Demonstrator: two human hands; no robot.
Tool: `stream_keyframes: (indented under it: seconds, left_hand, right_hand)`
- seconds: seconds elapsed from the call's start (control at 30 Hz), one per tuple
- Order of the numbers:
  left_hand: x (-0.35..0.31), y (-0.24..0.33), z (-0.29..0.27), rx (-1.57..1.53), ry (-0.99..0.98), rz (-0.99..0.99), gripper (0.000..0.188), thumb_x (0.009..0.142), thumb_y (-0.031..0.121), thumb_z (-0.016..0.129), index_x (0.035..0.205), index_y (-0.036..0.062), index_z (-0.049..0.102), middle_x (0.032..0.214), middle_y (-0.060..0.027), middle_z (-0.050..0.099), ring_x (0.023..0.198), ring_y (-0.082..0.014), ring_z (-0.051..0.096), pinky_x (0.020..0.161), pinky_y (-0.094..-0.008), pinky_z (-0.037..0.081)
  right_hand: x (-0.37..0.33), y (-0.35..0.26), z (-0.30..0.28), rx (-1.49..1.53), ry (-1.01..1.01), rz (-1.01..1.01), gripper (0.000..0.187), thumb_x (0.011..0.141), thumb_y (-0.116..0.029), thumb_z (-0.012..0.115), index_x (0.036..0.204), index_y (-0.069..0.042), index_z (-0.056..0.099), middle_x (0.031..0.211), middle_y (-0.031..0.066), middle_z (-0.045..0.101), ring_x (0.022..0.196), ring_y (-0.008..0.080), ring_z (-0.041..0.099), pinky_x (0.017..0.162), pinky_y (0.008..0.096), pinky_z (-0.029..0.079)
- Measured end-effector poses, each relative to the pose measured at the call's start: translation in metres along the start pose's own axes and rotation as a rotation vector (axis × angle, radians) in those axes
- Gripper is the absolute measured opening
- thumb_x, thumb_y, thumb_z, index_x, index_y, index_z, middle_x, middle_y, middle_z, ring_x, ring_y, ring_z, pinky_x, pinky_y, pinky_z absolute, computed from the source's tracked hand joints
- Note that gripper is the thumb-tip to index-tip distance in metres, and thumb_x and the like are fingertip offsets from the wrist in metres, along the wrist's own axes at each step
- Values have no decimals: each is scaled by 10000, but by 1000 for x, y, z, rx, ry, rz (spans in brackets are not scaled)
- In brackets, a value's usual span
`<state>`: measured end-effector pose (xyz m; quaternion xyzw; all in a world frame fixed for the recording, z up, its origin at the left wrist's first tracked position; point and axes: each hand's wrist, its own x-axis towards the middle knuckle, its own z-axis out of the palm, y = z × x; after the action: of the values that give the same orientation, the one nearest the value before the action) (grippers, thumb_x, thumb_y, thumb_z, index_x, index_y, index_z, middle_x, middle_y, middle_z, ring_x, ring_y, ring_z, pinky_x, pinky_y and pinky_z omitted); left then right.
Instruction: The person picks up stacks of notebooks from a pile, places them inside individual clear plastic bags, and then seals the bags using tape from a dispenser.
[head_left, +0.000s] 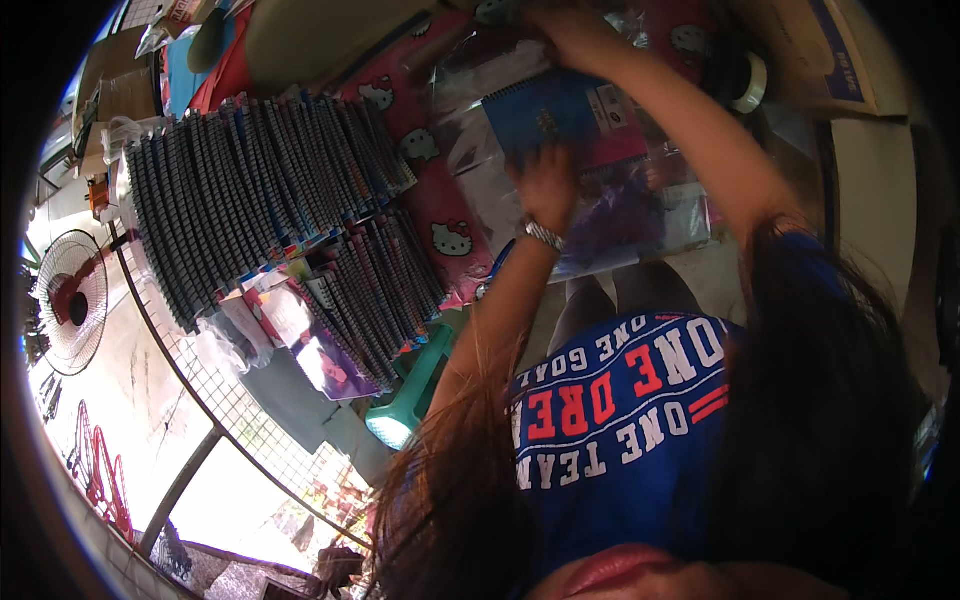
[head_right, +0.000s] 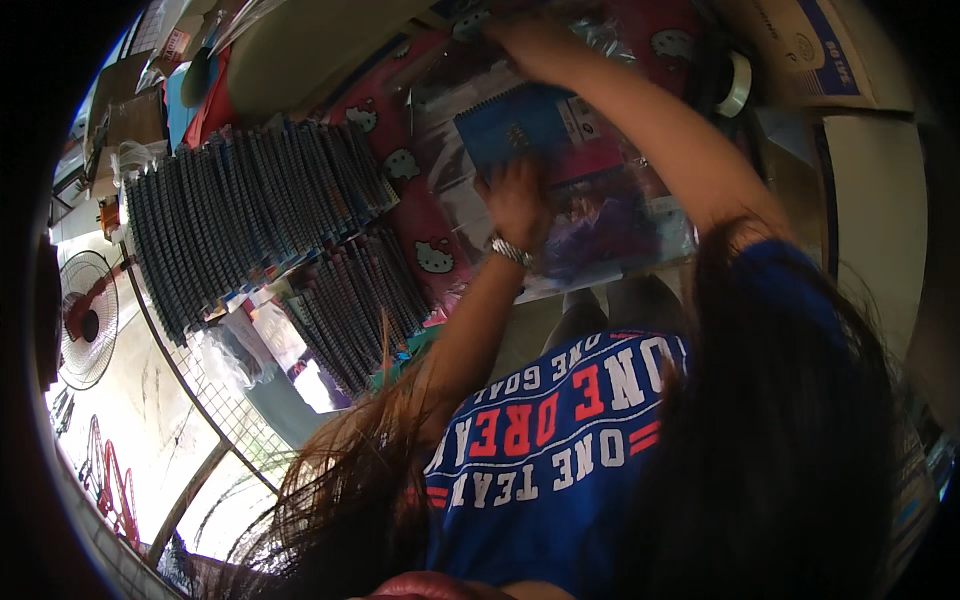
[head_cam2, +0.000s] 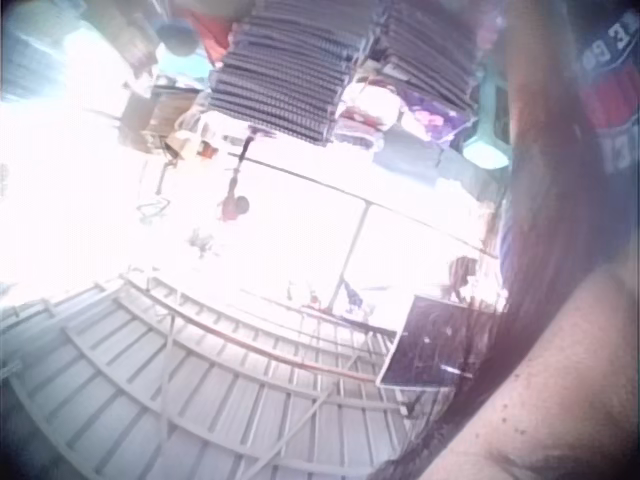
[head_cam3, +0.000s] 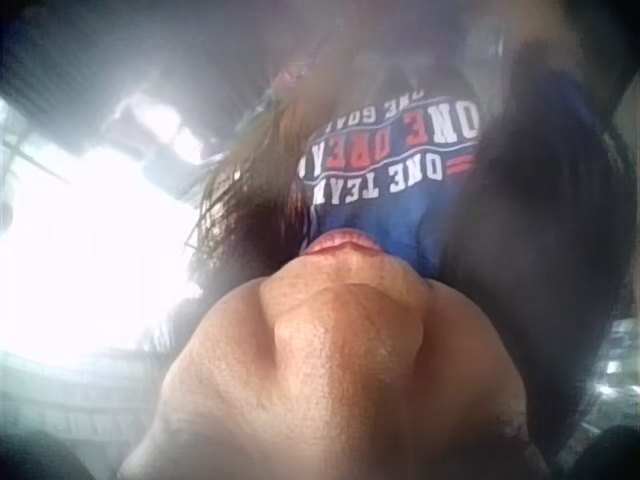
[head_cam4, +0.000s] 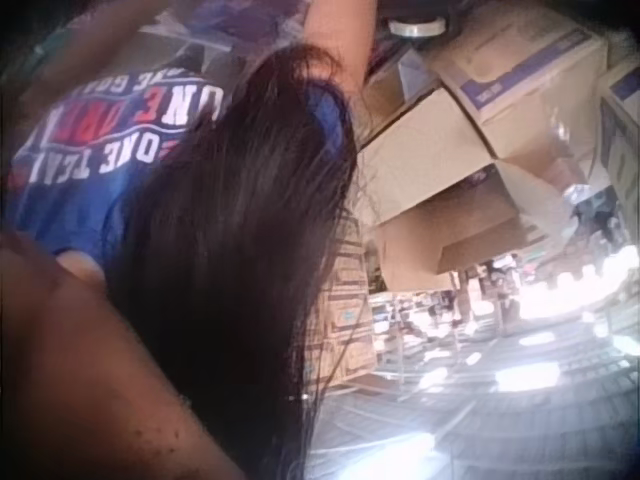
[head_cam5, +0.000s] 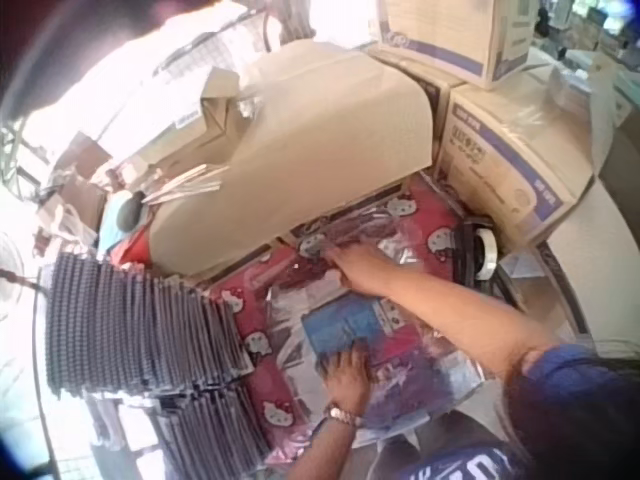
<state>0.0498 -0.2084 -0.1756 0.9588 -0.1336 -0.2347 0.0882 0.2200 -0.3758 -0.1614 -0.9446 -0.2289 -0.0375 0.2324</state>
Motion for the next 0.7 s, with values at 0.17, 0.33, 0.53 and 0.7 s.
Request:
stream_keyframes:
  seconds: [0.17, 0.33, 0.53, 0.7]
  left_hand:
    - [42, -1, -40, 223, 933, 184, 347, 889, 234, 518, 1223, 144, 545, 1307, -99, 512, 1245, -319, 441, 989, -658, 266]
    - [49, -53, -89, 487, 167, -52, 301, 863, 216, 533, 1139, 145, 630, 1262, -74, 545, 1204, -291, 482, 987, -609, 299]
    - [-3, -20, -73, 545, 404, 199, 465, 761, 314, 638, 1145, 55, 600, 1189, -159, 567, 1108, -303, 537, 996, -525, 345]
    - [43, -12, -30, 145, 326, 281, 752, 656, 322, 738, 1255, -44, 468, 1151, -208, 536, 1077, -357, 515, 954, -444, 420]
  right_hand:
    - [-103, -72, 9, -228, 308, -1, 375, 820, -107, 516, 1190, -69, 561, 977, 76, 636, 961, 223, 600, 954, 467, 359]
    - [-127, -87, 53, -290, 265, 143, 330, 826, -132, 510, 1138, -84, 602, 1002, 39, 604, 1004, 174, 555, 963, 439, 325]
    - [-134, -86, 53, -323, 239, 152, 205, 801, -158, 541, 935, -108, 688, 1047, -8, 593, 1104, 163, 498, 1039, 459, 279]
    - [-131, -59, -16, -551, 279, 324, 161, 785, -172, 573, 893, -142, 688, 1091, 2, 594, 1113, 189, 499, 1024, 490, 305]
